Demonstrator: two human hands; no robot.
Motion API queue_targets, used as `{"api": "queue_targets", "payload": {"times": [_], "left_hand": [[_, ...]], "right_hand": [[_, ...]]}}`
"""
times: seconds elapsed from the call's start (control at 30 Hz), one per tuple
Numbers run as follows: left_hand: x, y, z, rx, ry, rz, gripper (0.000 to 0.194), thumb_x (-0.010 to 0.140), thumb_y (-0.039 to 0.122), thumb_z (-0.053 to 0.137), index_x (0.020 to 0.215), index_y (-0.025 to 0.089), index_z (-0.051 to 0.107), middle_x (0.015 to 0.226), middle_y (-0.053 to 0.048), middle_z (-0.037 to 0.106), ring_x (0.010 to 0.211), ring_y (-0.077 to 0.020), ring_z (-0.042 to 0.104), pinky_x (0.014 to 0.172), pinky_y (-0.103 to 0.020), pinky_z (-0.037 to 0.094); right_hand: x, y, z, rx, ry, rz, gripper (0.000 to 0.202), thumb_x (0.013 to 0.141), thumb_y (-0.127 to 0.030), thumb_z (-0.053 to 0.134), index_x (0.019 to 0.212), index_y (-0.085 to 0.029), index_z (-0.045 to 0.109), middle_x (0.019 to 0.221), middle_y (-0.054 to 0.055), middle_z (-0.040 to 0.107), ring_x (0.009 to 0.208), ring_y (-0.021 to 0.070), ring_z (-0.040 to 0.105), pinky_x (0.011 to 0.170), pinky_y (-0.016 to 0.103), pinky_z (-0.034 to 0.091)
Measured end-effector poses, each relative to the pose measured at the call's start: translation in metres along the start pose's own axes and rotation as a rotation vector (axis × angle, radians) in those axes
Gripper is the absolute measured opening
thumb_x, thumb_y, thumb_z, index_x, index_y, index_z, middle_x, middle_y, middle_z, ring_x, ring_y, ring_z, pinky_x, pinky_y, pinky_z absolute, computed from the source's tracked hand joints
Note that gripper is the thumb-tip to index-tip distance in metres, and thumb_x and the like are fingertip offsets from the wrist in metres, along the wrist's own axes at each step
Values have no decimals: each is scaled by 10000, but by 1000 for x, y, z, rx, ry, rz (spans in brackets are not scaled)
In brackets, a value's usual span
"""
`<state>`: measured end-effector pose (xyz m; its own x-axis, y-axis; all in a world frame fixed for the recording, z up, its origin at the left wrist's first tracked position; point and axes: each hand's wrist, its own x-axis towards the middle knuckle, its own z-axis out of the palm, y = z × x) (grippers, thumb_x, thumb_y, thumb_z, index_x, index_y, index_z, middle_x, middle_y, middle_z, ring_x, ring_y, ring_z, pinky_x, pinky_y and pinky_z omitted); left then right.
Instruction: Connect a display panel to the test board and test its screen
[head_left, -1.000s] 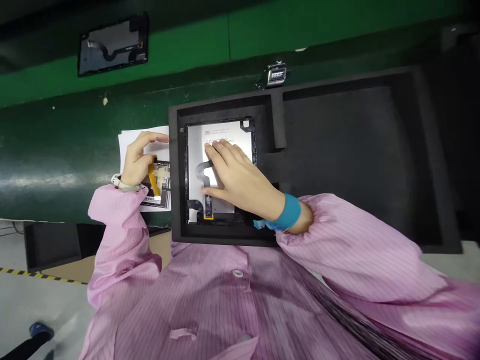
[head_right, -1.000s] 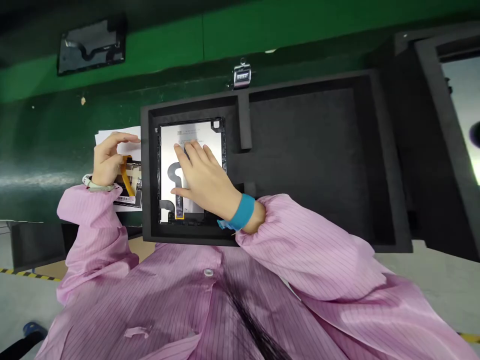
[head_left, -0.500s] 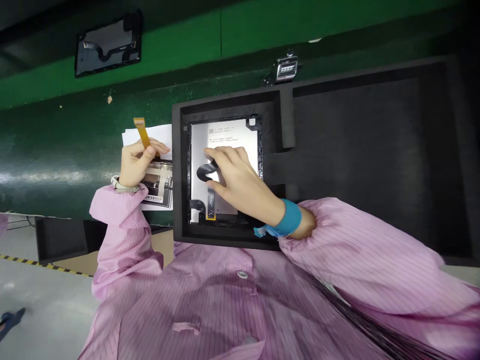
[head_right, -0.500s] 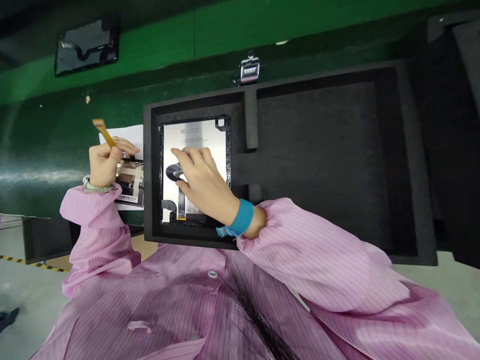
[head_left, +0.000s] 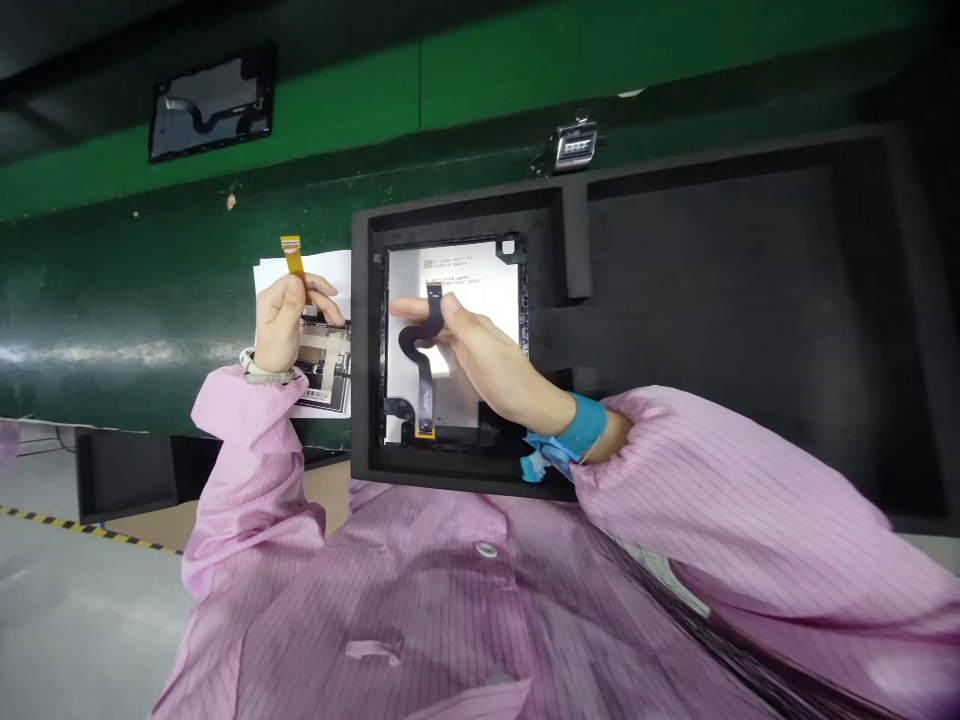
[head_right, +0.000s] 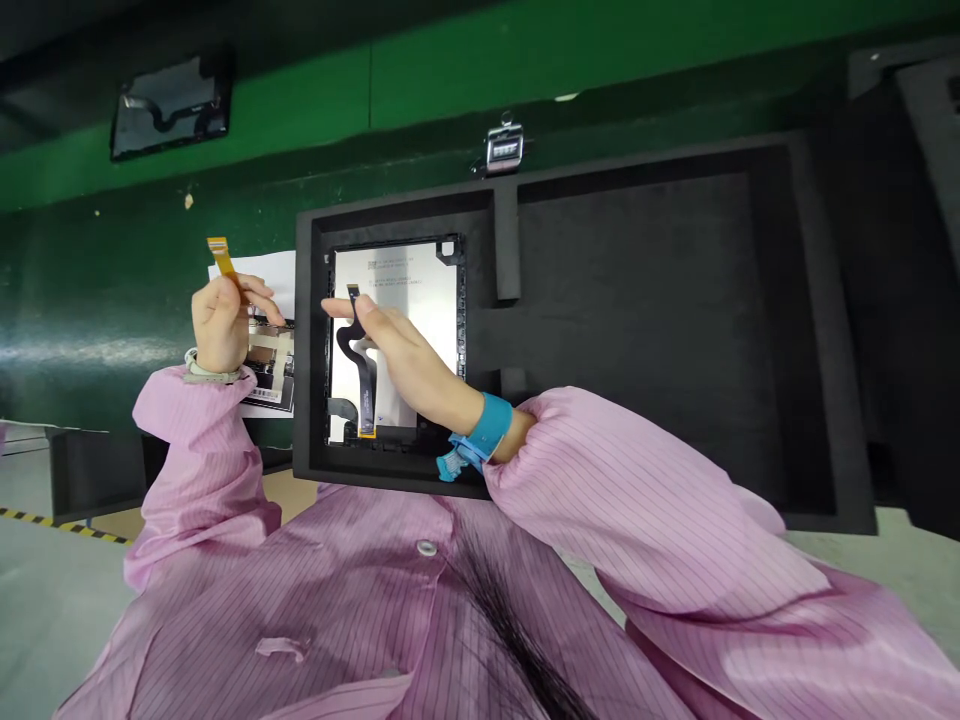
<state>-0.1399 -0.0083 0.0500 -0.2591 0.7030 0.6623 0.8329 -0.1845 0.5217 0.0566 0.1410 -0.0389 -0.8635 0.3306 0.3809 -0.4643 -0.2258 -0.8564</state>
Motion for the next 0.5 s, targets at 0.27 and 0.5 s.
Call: {"api": "queue_targets", "payload": {"times": [0.27, 0.5], "left_hand": [[1, 0, -1, 89, -70, 72, 361, 1023, 523, 544, 890, 258, 750, 854, -37, 718, 837, -199, 703, 787, -396, 565], [0, 12, 5, 254, -174, 55, 403, 983, 556, 589, 756, 242, 699, 696, -11, 675, 749, -199, 619, 877, -444, 498]], "right_hand": [[4, 1, -1, -110, -63, -49, 581, 989, -739, 346, 860, -236, 606, 1243, 58, 630, 1238, 245, 504, 1101, 450, 362], [1, -7, -1, -529, -157, -230, 194, 989, -379, 411, 903, -233, 504, 1113, 80, 588, 1106, 246, 453, 1082, 471, 359]]}}
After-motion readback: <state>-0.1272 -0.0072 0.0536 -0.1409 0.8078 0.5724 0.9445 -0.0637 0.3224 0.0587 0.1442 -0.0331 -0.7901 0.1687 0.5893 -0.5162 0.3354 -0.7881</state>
